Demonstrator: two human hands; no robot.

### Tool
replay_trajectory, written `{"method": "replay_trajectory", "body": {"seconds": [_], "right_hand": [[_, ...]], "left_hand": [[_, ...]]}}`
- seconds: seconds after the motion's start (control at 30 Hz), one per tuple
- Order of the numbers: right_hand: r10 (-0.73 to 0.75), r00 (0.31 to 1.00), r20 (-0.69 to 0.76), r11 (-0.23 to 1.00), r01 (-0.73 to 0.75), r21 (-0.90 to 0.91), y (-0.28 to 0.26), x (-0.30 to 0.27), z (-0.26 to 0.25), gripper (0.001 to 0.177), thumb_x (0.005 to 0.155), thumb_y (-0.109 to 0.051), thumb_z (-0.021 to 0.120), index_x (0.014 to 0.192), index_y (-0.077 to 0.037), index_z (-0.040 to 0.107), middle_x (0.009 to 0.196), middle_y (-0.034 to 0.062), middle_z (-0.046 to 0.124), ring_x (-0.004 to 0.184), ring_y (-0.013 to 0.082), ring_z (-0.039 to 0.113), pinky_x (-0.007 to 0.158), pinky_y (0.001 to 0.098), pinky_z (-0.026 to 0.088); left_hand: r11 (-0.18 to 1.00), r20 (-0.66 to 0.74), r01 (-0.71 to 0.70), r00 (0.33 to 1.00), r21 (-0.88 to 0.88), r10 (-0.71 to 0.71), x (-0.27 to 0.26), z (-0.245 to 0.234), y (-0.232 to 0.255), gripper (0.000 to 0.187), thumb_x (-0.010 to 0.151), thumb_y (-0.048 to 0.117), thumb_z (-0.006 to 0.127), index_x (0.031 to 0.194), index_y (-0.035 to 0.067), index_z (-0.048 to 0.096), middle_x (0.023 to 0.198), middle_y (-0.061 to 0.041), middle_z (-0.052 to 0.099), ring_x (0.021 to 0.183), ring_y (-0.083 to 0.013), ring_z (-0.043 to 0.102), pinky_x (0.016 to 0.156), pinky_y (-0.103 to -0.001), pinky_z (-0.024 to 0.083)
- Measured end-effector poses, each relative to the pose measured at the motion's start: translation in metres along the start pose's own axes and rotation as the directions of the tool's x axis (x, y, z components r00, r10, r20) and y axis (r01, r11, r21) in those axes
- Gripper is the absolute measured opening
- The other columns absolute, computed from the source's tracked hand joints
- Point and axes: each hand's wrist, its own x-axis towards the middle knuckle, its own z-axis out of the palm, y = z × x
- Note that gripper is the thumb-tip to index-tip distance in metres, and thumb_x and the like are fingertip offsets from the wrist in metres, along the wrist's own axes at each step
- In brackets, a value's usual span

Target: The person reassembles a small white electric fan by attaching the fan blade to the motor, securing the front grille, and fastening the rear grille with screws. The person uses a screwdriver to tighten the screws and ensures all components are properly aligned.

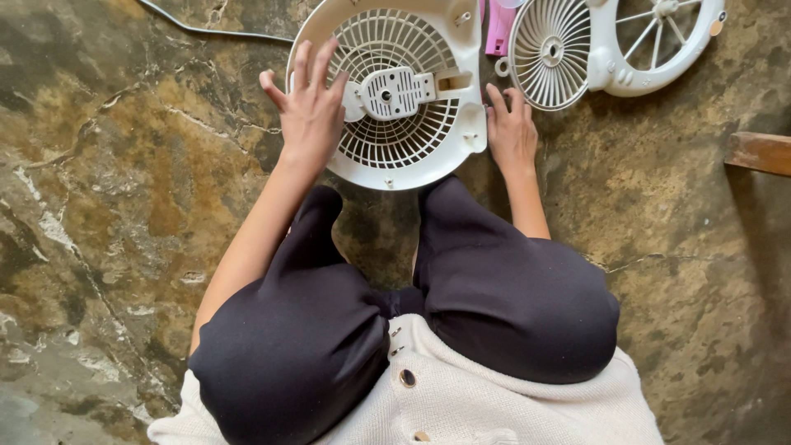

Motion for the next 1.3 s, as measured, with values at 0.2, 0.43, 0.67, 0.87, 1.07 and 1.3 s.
{"method": "replay_trajectory", "body": {"seconds": [0.2, 0.43, 0.67, 0.87, 1.07, 1.3], "right_hand": [[0.081, 0.995, 0.062, 0.993, -0.075, -0.091, -0.008, -0.019, 0.008, 0.028, 0.091, -0.011, 0.071, 0.118, -0.007, 0.063, 0.119, 0.013, 0.054, 0.113, 0.0355, 0.052, 0.095, 0.0479, 0.045], [0.242, 0.966, 0.092, 0.942, -0.256, 0.218, -0.01, 0.002, -0.04, 0.016, 0.099, -0.015, 0.071, 0.106, -0.001, 0.066, 0.095, 0.0143, 0.07, 0.083, 0.0282, 0.067, 0.075, 0.0452, 0.053], [-0.118, 0.992, -0.035, 0.755, 0.113, 0.646, -0.042, 0.068, -0.134, 0.018, 0.109, -0.008, 0.07, 0.122, 0.005, 0.068, 0.112, 0.0164, 0.072, 0.098, 0.021, 0.07, 0.084, 0.0294, 0.056], [-0.411, 0.907, 0.093, 0.75, 0.278, 0.601, -0.119, 0.129, -0.074, 0.015, 0.11, -0.014, 0.069, 0.11, 0.0, 0.067, 0.098, 0.0123, 0.072, 0.075, 0.019, 0.067, 0.06, 0.0276, 0.051], [-0.655, 0.753, 0.066, 0.677, 0.546, 0.494, -0.143, 0.137, -0.049, 0.017, 0.117, -0.012, 0.058, 0.112, 0.002, 0.049, 0.093, 0.0168, 0.067, 0.08, 0.0262, 0.068, 0.069, 0.0356, 0.055], [-0.617, 0.743, 0.26, 0.746, 0.447, 0.494, -0.152, 0.134, -0.067, 0.015, 0.116, -0.011, 0.053, 0.113, 0.003, 0.048, 0.098, 0.0177, 0.061, 0.087, 0.0283, 0.064, 0.077, 0.04, 0.054]], "left_hand": [[0.997, -0.123, 0.081, 0.989, -0.011, -0.082, -0.003, -0.016, -0.001, 0.043, 0.071, 0.008, 0.078, 0.112, 0.021, 0.073, 0.176, -0.004, -0.005, 0.158, -0.0361, -0.014, 0.113, -0.08, 0.0], [0.987, 0.0, 0.096, 0.995, 0.129, -0.097, -0.001, -0.015, 0.017, 0.015, 0.073, 0.009, 0.079, 0.081, 0.016, 0.069, 0.176, -0.003, -0.007, 0.153, -0.0427, -0.021, 0.106, -0.087, -0.003], [0.979, -0.064, 0.072, 0.996, 0.189, -0.06, 0.003, 0.013, 0.019, 0.013, 0.076, 0.006, 0.077, 0.078, 0.016, 0.07, 0.177, -0.003, 0.009, 0.154, -0.0457, -0.02, 0.104, -0.09, -0.005], [0.972, -0.004, 0.083, 0.996, 0.218, -0.084, 0.009, 0.015, 0.017, 0.014, 0.078, 0.007, 0.075, 0.079, 0.021, 0.074, 0.177, 0.002, 0.018, 0.156, -0.0402, -0.016, 0.108, -0.084, -0.012], [0.976, 0.025, 0.099, 0.994, 0.193, -0.105, 0.011, 0.007, 0.019, 0.01, 0.08, 0.011, 0.073, 0.077, 0.021, 0.075, 0.175, 0.006, 0.02, 0.157, -0.0336, -0.013, 0.107, -0.085, -0.01], [0.992, -0.089, 0.084, 0.993, 0.095, -0.076, 0.01, 0.017, 0.018, 0.009, 0.083, 0.012, 0.074, 0.074, 0.013, 0.072, 0.172, 0.002, 0.024, 0.156, -0.037, -0.01, 0.105, -0.091, 0.008]]}}
